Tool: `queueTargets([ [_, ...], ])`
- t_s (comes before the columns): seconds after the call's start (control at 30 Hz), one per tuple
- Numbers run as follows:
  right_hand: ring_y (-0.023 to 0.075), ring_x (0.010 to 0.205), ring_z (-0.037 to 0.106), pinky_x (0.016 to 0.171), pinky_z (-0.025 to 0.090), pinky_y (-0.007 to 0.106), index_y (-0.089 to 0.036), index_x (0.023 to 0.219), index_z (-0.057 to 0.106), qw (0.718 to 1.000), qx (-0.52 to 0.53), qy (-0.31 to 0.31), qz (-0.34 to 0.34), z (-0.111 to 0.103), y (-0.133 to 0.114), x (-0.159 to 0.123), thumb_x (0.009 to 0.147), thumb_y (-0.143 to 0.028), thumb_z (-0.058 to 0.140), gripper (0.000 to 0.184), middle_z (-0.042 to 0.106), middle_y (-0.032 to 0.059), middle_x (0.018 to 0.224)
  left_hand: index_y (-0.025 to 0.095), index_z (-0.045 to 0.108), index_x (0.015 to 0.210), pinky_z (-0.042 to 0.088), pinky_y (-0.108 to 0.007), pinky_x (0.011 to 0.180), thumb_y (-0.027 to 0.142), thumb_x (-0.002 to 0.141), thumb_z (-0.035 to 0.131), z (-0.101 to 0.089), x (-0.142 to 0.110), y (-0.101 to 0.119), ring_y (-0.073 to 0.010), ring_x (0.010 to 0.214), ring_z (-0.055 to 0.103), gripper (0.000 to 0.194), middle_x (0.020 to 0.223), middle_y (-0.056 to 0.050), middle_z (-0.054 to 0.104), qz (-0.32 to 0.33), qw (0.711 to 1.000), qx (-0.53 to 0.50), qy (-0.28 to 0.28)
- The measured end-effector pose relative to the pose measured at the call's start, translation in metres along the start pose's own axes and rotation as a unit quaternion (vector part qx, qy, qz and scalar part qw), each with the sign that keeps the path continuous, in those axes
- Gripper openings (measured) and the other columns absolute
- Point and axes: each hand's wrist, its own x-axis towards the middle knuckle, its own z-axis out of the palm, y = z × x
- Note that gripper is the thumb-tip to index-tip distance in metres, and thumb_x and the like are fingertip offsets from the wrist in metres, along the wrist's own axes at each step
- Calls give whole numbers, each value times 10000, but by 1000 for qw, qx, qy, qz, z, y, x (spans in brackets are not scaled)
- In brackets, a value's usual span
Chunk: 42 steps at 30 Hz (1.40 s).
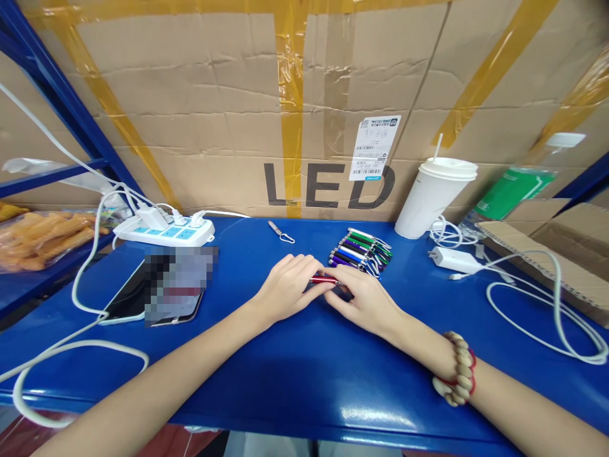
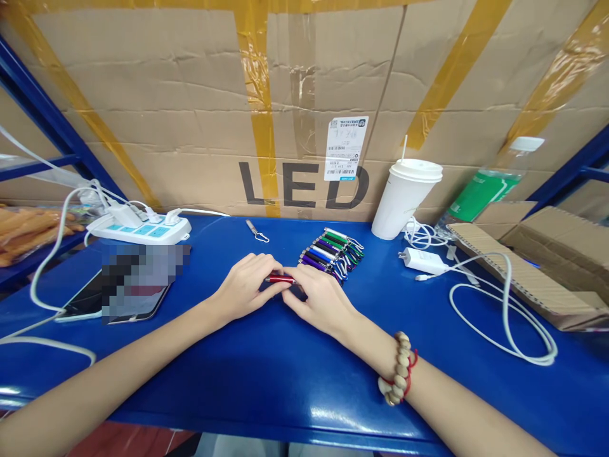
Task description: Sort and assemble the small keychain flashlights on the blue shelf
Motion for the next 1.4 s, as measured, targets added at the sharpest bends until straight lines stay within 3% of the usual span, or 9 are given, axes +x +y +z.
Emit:
queueTargets([
  [0.17,131,629,548,591,436,236,-162,854,637,999,-11,-38,-12,-2,-4,1,870,-302,482,209,594,28,688,165,495,763,338,-268,649,275,935,313,-1,1,-3,-128,660,502,274,746,-15,581,-26,1000,-2,-7],
  [0.5,123,679,568,576,403,210,-185,833,646,997,-69,-10,10,-2,-1,0,901,-437,433,337,598,18,693,170,505,834,386,-274,708,278,928,292,-2,1,-4,-135,731,517,256,821,-26,583,-61,993,-86,-57],
  [0.67,117,687,591,576,407,202,-201,887,654,998,-59,-12,24,-2,-2,0,882,-478,443,349,627,17,738,186,493,899,417,-257,728,301,924,297,2,0,-4,-125,769,533,229,848,-15,575,-132,969,-205,-42],
  [0.83,120,713,633,579,404,194,-227,890,663,997,-35,-33,60,-1,0,-1,894,-461,433,328,685,3,790,189,498,877,416,-252,716,317,927,279,2,0,-6,-121,765,532,259,834,-8,571,-188,947,-261,-26],
  [1.13,112,573,613,488,350,199,-246,853,674,992,-36,-49,108,1,3,-1,869,-477,482,301,679,-28,669,182,501,876,415,-268,715,400,937,196,6,-2,-8,-130,732,510,380,770,-17,542,-208,920,-332,2],
  [1.4,120,686,649,548,390,198,-264,902,671,993,-22,-42,106,0,3,-1,889,-448,462,279,706,-27,797,186,506,871,420,-277,696,425,932,168,9,-2,-10,-135,704,503,418,754,-18,540,-213,919,-333,6],
])
